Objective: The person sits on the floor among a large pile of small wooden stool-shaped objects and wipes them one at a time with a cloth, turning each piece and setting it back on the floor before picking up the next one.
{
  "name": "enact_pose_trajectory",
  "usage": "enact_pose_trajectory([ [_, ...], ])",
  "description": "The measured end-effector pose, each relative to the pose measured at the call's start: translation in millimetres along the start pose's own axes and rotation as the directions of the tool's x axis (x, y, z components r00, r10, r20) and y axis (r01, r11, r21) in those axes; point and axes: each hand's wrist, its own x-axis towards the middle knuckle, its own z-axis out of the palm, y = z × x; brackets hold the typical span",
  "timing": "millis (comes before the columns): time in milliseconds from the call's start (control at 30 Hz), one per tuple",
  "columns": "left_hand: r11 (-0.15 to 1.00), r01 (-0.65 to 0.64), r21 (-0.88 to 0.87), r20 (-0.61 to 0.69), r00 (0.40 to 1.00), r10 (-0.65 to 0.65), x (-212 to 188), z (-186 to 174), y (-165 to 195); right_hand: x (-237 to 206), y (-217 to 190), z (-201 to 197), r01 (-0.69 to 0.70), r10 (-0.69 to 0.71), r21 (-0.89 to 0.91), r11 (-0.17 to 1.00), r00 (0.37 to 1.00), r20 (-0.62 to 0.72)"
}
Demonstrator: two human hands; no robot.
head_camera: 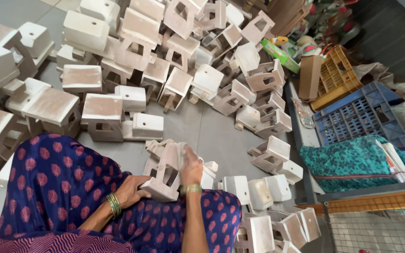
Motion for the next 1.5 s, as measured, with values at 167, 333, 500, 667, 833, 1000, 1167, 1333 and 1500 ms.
enact_pose_trajectory([
  [167,0.998,0.053,0.026,0.021,0.998,-0.053,1,-2,-2,2,-11,44,0.419,-0.419,-0.019,0.908,0.903,-0.090],
  [333,0.997,-0.048,0.054,-0.017,0.999,0.049,-1,0,-7,-11,24,37,0.451,-0.452,-0.038,0.892,0.891,-0.049],
  [500,0.994,0.106,0.039,0.005,0.994,-0.106,1,-1,-13,7,17,38,0.359,-0.375,-0.165,0.919,0.923,-0.081],
  [667,0.990,0.139,0.033,-0.012,0.990,-0.139,1,-3,-15,-31,0,21,0.274,-0.298,0.149,0.950,0.938,0.176],
  [833,0.977,0.212,0.018,-0.027,0.977,-0.212,0,-1,-18,-29,65,-59,0.421,-0.407,-0.126,0.898,0.905,0.121],
  [1000,0.991,0.134,0.026,-0.027,0.991,-0.133,1,0,-18,-26,97,-55,0.101,-0.108,-0.166,0.981,0.994,-0.030],
  [1167,0.983,0.178,0.051,-0.001,0.984,-0.178,-2,-3,-14,-25,78,8,0.364,-0.374,-0.099,0.926,0.920,-0.116],
  [1333,0.990,0.120,0.076,-0.013,0.993,-0.119,-2,-2,-10,-25,128,-49,0.210,-0.210,-0.018,0.978,0.978,0.003],
  [1500,0.980,0.192,0.060,-0.020,0.981,-0.191,-2,-1,-13,-16,172,-58,-0.167,0.075,-0.455,0.875,0.974,-0.212],
])
